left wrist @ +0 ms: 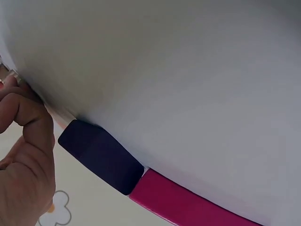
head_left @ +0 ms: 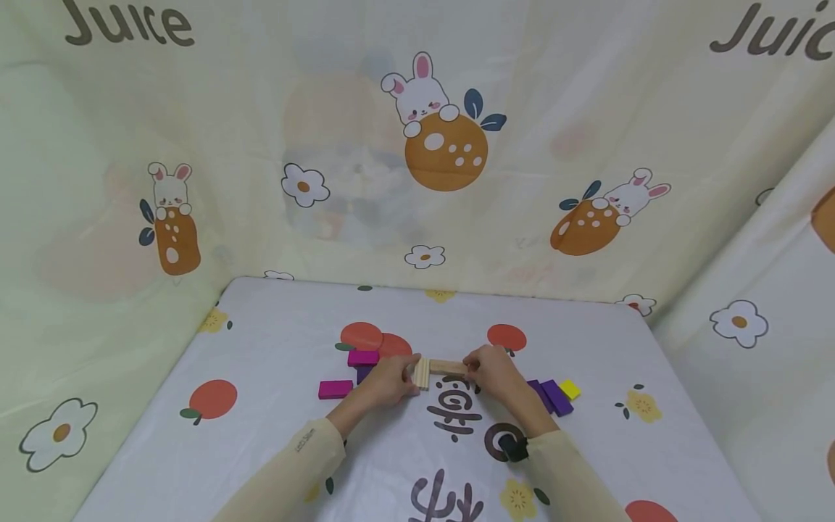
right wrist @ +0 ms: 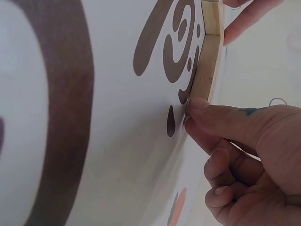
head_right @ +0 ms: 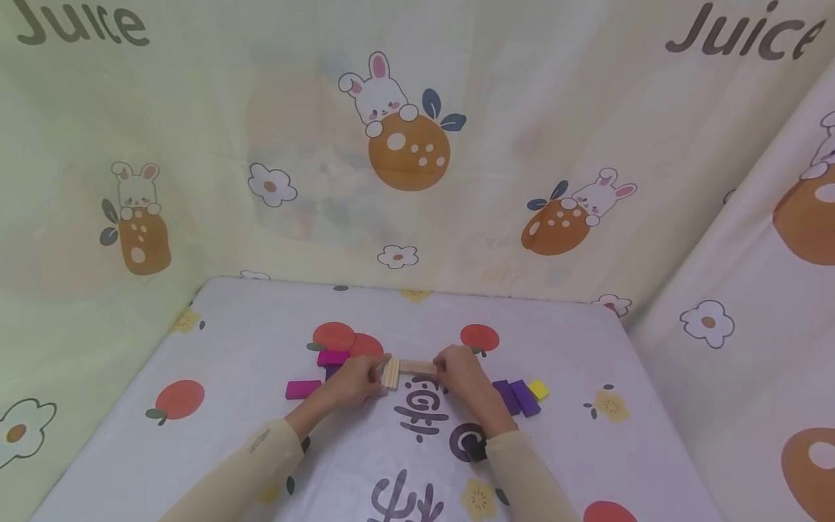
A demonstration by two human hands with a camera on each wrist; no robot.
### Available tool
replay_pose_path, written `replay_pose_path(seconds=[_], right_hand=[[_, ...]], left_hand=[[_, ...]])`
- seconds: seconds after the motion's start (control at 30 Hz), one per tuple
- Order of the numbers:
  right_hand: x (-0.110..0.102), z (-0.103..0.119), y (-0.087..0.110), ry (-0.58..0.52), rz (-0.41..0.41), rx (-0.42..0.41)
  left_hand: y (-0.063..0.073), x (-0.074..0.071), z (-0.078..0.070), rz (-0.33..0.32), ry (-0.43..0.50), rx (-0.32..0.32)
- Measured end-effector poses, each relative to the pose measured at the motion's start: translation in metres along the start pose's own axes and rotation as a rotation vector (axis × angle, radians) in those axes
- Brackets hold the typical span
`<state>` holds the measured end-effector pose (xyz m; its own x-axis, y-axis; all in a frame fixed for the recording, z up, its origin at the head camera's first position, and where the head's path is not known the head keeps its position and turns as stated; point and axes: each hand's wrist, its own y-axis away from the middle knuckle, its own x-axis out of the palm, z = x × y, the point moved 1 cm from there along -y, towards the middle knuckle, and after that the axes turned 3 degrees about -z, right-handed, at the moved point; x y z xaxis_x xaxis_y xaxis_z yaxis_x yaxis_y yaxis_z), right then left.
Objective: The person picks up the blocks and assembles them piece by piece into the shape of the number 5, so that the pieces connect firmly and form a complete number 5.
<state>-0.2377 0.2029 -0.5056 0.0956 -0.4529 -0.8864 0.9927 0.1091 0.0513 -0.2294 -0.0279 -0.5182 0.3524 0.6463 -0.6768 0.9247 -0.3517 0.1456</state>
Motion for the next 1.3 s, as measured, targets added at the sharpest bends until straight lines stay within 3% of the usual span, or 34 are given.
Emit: replay_pose_path(seconds=[0.33, 0.77, 0.93, 1.13, 1.3], right_hand=[[0.003, 0.0, -0.003, 0.009, -0.023, -0.004], [0.007, 0.0, 0.003, 0.001, -0.01, 0.035], [0.006, -0.004, 0.006, -0.012, -0.008, 0.006], [-0.007, -0.011, 0.017, -0.043, -0.035, -0.023], [-0.018, -0.021, 0.029, -0.052, -0.086, -0.038]], left_hand=[[-0.005, 0.0, -0.004, -0.004, -0.02, 0.005], [-0.001, 0.003, -0.004, 0.004, -0.025, -0.017], [0.001, 0.002, -0.001, -0.003, -0.001, -0.03], [0.013, -0.008, 0.001, -0.08, 0.021, -0.066], [0.025, -0.023, 0.007, -0.141, 0.015, 0.003]])
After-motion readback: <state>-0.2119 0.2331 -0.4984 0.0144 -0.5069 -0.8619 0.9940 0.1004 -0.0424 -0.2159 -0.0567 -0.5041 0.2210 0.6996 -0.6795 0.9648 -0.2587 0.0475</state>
